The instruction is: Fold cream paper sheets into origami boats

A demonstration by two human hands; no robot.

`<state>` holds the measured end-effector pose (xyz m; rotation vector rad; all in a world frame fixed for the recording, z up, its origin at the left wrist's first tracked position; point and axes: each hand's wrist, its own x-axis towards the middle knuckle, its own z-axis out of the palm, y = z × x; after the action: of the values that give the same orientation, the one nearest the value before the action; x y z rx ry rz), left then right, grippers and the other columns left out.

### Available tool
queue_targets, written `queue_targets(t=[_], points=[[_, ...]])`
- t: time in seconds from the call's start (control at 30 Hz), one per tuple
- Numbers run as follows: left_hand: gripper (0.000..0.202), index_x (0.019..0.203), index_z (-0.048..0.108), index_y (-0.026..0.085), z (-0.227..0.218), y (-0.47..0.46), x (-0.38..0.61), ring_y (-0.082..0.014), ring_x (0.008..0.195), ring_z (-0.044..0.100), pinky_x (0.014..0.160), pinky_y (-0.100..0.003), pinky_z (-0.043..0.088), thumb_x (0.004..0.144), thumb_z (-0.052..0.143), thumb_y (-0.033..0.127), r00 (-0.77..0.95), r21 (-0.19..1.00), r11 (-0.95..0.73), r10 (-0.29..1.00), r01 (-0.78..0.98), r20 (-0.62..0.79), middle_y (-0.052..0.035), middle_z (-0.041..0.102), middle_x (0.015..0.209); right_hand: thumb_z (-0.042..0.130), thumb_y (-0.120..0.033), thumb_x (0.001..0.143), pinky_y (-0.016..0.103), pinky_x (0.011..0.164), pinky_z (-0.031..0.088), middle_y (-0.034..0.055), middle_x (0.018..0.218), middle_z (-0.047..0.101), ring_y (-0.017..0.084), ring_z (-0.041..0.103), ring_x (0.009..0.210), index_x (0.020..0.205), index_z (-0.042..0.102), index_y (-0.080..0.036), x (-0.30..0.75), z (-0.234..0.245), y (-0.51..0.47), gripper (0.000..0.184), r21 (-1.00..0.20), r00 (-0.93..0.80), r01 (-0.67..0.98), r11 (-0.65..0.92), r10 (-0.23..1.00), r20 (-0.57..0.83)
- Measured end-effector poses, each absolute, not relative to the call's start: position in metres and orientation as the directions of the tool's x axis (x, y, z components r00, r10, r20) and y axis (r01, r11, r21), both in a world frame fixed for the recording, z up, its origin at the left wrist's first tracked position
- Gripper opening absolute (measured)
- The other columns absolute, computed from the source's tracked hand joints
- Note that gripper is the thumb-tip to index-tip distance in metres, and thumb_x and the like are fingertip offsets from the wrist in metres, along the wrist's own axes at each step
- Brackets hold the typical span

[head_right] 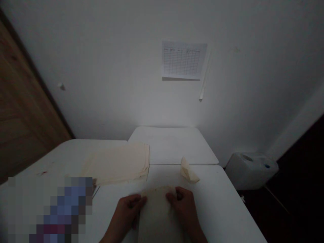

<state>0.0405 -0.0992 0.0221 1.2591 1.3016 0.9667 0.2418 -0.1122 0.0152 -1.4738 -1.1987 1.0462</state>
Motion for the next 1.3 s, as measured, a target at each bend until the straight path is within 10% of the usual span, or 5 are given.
queue_targets(t=[1.3], points=[[0.049,0.067,0.069,0.016,0.024,-0.1,0.039,-0.0087,0.031,0.041,0.028,-0.018,0.029,0.068,0.062,0.064,0.035,0.976,0.129,0.99,0.175,-0.137,0.002,0.056,0.048,0.068,-0.049,0.073,0.026,0.057,0.045,0.0062,0.07,0.071,0.02,0.064,0.065,0.076,0.073,-0.014,0.251,0.012,-0.11,0.035,-0.969,0.158,0.23,-0.085,0.986,-0.049]])
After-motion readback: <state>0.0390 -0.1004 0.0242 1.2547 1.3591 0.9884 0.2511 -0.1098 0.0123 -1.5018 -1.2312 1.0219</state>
